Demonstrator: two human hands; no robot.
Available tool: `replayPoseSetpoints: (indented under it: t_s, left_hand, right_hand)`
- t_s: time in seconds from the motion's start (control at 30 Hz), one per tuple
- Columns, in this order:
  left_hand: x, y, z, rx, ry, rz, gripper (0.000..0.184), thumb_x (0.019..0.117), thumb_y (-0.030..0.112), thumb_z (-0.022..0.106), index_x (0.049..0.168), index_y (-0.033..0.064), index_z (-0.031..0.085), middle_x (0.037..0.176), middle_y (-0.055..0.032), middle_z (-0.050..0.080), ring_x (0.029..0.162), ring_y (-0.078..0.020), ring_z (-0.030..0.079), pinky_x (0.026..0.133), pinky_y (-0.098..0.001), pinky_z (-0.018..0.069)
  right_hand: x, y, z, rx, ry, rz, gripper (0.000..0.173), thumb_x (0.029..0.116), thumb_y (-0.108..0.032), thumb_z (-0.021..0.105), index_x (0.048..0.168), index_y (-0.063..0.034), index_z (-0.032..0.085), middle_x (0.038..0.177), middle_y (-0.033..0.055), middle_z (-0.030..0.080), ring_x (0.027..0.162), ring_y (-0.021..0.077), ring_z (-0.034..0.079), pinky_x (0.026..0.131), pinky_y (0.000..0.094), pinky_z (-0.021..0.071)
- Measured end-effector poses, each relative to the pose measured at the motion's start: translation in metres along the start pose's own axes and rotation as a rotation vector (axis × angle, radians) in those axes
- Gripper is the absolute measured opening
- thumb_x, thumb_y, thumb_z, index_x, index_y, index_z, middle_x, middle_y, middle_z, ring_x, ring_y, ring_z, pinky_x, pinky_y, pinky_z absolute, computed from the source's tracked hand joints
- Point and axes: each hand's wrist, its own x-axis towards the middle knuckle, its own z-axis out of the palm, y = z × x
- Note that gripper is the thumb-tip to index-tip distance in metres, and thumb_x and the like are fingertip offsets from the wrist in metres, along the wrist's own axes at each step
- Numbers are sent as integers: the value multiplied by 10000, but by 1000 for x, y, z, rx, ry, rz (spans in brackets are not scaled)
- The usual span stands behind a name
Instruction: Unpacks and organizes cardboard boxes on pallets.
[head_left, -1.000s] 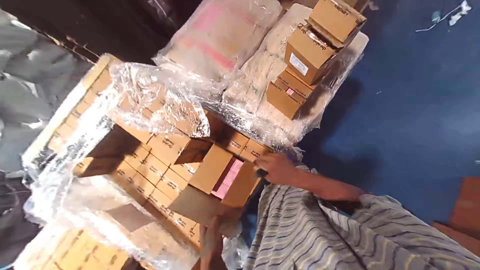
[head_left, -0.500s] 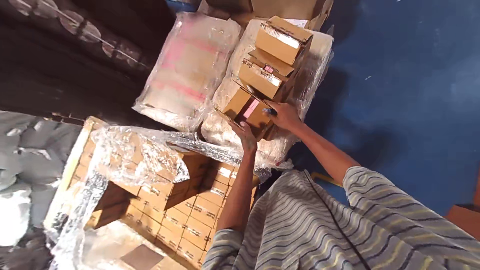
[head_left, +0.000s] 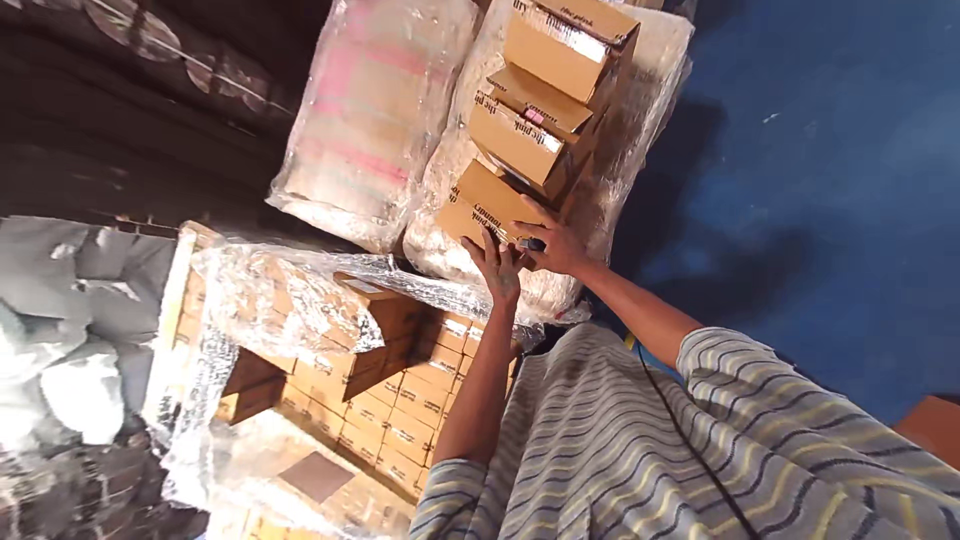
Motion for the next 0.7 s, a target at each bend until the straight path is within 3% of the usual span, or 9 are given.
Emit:
replayPoseSetpoints:
  t_s: [0.1,0.17,0.23,0.27,0.3,0.33,0.47,0.57,0.7]
  left_hand:
    - [-5,16,3,-168,28,-173,691,1043,337,437,1658,173,170,1728,-114,-60,1588,-271,66,1245,-502,226]
    - [-7,14,3,-223,18,-176,740,1039,340,451,1667,194,88,1731,-84,-71,1591,-237,53,1256,-485,212]
    - [-9,11,0,-137,-33,-139,781,1030,211,514,1666,179,61,1719,-97,-143,1593,-255,-2,1264,-480,184]
    - [-10,9,-3,-15,-71,-99,842,1000,189,563,1665,155,48,1708,-128,-181,1591,-282,-24,1261,-487,181]
    - [-12,5,-6,134,-99,-48,906,968,242,620,1663,126,51,1701,-164,-185,1588,-315,-27,1257,-501,184]
    - [-13,2,-9,280,-111,7,951,946,338,649,1659,98,69,1700,-201,-157,1585,-350,-7,1253,-517,192]
    - [-15,1,-15,739,-55,207,1194,837,685,658,1638,9,86,1669,-335,22,1552,-502,38,1232,-667,84]
    - [-8,7,-12,866,-103,318,1210,806,725,674,1653,73,107,1678,-316,-26,1559,-488,-9,1228,-678,62]
    - [10,10,-1,1031,-248,335,909,934,676,536,1652,219,216,1714,-206,47,1584,-398,31,1222,-683,48]
  right_hand:
    - [2,5,-2,104,64,11,422,987,-318,661,1381,-167,678,1645,117,391,1216,310,665,958,506,569]
    - [2,8,-3,246,291,9,395,1010,-229,621,1354,-41,670,1522,154,548,1347,285,594,1111,462,508]
    - [-9,4,-6,413,642,139,307,1022,-121,541,1216,62,691,1275,197,697,1153,234,696,988,391,576]
    - [-17,7,-10,448,753,289,298,1037,-146,497,1152,36,702,1123,147,719,930,159,701,812,335,598]
    - [-30,14,-14,462,782,447,321,1046,-181,455,1114,10,703,1034,117,710,869,150,680,789,345,584]
    - [-43,23,-19,448,746,598,366,1056,-228,426,1090,-9,718,1022,116,723,916,168,680,848,385,559]
    - [-92,66,-25,273,380,982,485,1076,-461,443,1073,-60,717,977,145,718,921,294,689,830,550,526]
    - [-117,78,-29,235,158,1040,504,1038,-528,517,1058,-65,716,965,169,708,939,342,687,828,595,520]
    - [-128,86,-22,242,48,968,494,1022,-543,551,1017,-72,700,930,163,687,903,336,674,799,597,515]
